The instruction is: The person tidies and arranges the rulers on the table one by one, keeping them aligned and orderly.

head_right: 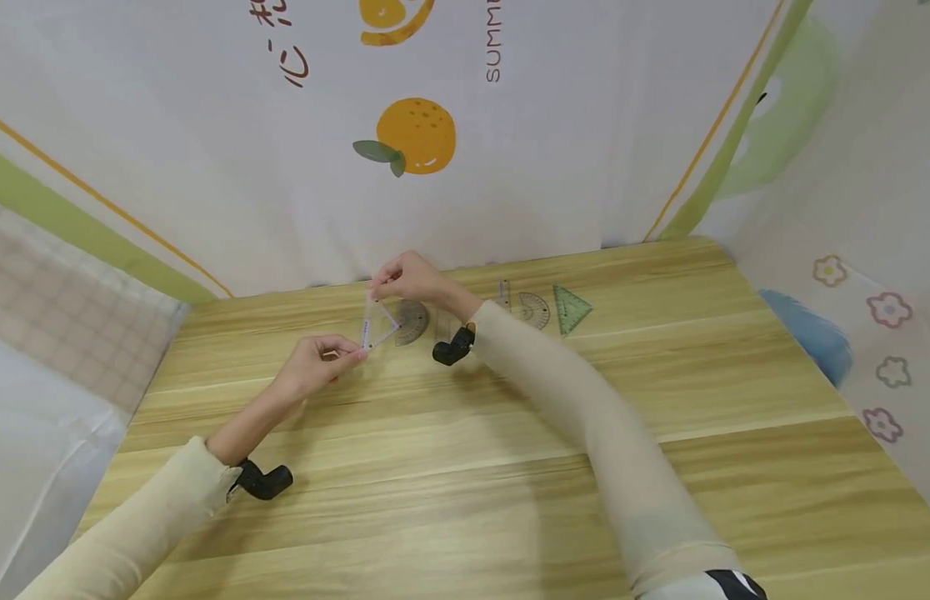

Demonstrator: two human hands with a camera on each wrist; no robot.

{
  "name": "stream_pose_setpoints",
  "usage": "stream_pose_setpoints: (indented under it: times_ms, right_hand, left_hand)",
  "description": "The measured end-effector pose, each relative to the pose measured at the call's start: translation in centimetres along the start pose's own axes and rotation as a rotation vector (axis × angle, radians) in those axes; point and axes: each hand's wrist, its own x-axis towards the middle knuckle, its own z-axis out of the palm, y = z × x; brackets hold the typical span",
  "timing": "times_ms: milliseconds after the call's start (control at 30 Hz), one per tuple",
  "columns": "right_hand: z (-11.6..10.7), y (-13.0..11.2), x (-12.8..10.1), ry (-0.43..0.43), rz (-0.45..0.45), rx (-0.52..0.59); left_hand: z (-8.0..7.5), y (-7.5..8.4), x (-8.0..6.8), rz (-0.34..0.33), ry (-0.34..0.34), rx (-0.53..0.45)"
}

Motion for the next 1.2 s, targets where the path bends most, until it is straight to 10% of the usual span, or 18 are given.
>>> stream_pose_setpoints:
  times_ms: [733,1200]
  right_hand:
    - [0.4,-1.1,-3.4,0.089,0.171,0.123]
    - [0.1,-0.5,-5.4,0.104,0.133,0.119]
  left_hand:
    - [1.4,0.2,-1.0,0.070,-0.011,-0.018]
    - [2.6,0.8,-1.7,0.088,-0.059,-0.054]
